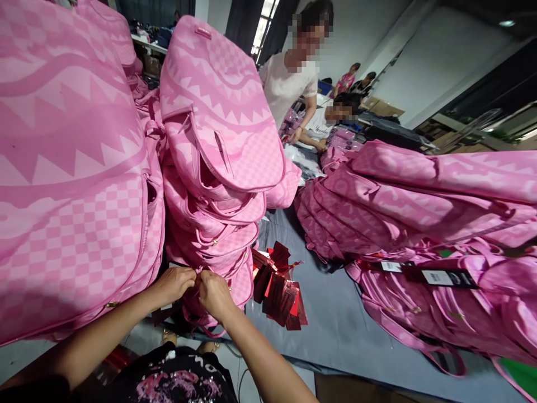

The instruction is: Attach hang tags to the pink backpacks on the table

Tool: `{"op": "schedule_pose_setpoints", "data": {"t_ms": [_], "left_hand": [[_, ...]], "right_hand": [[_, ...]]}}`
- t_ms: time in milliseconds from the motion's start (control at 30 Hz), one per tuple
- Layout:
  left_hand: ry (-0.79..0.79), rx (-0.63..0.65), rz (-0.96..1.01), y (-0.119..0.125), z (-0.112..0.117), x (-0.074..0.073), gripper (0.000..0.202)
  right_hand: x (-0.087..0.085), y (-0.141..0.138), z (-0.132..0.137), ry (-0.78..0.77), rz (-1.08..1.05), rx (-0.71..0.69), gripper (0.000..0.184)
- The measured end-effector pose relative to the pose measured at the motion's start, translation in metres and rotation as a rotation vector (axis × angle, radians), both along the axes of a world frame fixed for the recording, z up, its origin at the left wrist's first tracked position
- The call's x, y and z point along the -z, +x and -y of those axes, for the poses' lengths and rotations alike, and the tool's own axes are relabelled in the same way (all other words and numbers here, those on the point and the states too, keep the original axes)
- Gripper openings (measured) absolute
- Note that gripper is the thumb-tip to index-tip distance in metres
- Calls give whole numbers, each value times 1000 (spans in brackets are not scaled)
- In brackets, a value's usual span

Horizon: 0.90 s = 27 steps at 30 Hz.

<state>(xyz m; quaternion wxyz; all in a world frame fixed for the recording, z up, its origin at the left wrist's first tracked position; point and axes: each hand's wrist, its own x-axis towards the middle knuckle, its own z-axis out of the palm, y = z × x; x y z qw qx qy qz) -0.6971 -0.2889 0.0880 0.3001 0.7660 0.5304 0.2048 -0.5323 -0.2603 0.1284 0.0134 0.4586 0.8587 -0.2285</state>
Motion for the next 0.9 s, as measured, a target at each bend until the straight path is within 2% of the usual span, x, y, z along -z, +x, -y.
{"op": "schedule_pose_setpoints", "data": {"t_ms": [167,367,467,567,700,900], "left_hand": [[10,-104,-27,9,6,4,14],[20,-61,340,1,3,12,15],[-2,-146,493,1,3,21,14],[80,-218,589,5,3,30,13],[132,-206,631,7,2,36,15],[118,-208,623,3,-1,32,19]], "right_hand": [[3,0,0,4,-15,35,15],[-1,1,-2,-28,-88,97,11],[-3,0,-4,-50,-145,113,12],[-4,0,-5,-87,-210,119,12],[-2,0,-7,-148,-280,145,11],[-3,2,-14,-212,-409,170,13]]}}
